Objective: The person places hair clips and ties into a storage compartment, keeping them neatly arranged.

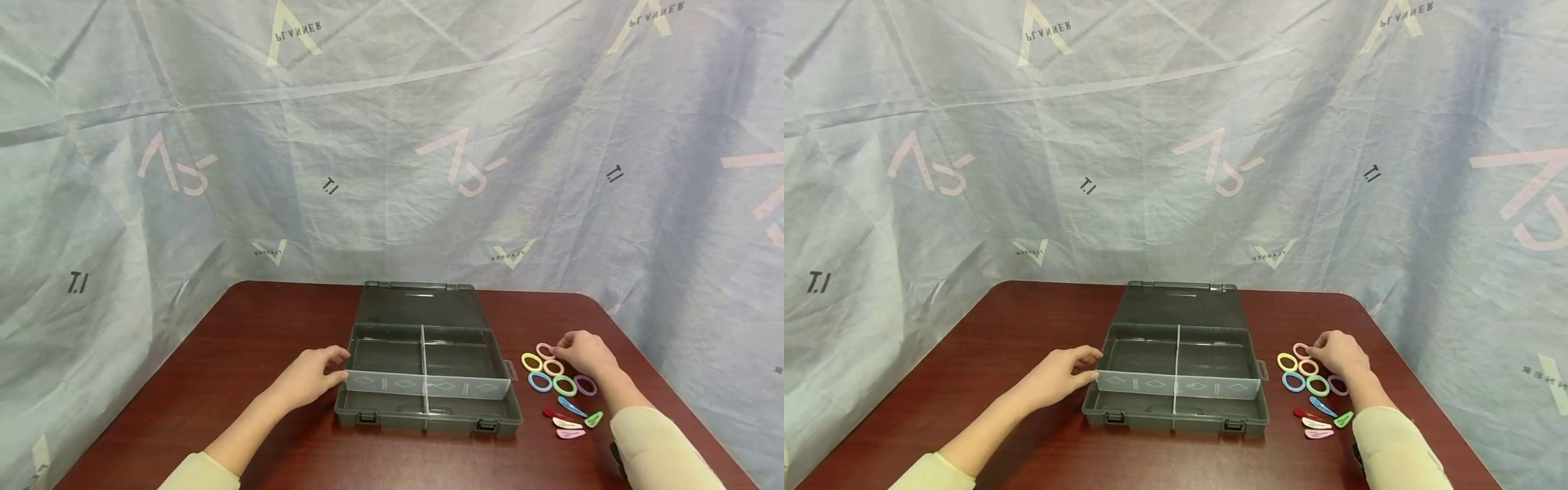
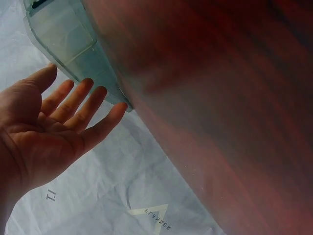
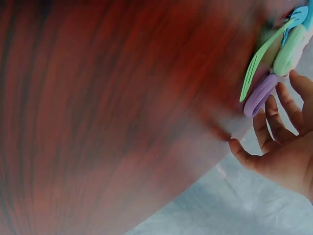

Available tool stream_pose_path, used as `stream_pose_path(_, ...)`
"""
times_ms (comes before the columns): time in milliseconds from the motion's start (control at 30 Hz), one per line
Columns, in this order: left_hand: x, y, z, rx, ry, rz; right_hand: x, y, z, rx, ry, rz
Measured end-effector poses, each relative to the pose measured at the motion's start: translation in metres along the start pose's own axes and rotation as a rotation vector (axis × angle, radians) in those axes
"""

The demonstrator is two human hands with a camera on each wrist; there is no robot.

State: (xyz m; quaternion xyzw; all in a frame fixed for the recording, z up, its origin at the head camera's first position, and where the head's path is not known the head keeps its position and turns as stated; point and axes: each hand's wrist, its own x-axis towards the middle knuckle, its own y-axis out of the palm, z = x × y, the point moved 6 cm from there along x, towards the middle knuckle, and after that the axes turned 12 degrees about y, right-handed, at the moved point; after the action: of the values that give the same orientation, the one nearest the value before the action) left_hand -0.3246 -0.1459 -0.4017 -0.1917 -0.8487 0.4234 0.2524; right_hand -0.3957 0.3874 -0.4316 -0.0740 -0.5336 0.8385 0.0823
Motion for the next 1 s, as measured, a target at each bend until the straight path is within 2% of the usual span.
stream_pose_path(267,-0.004,0.004,0.002,-0.020,-0.035,0.003,0.001,0.005,-0.001,0.043,0.117,0.022)
stream_pose_path(500,-0.004,0.006,0.001,-0.076,-0.046,0.020,-0.001,0.003,0.003,0.044,0.129,0.020)
stream_pose_path(700,-0.009,0.005,0.004,-0.159,-0.085,0.097,-0.003,0.003,0.006,0.034,0.121,0.041)
stream_pose_path(1000,-0.013,0.004,0.009,-0.207,-0.137,0.222,-0.005,0.001,0.009,0.023,0.091,0.040)
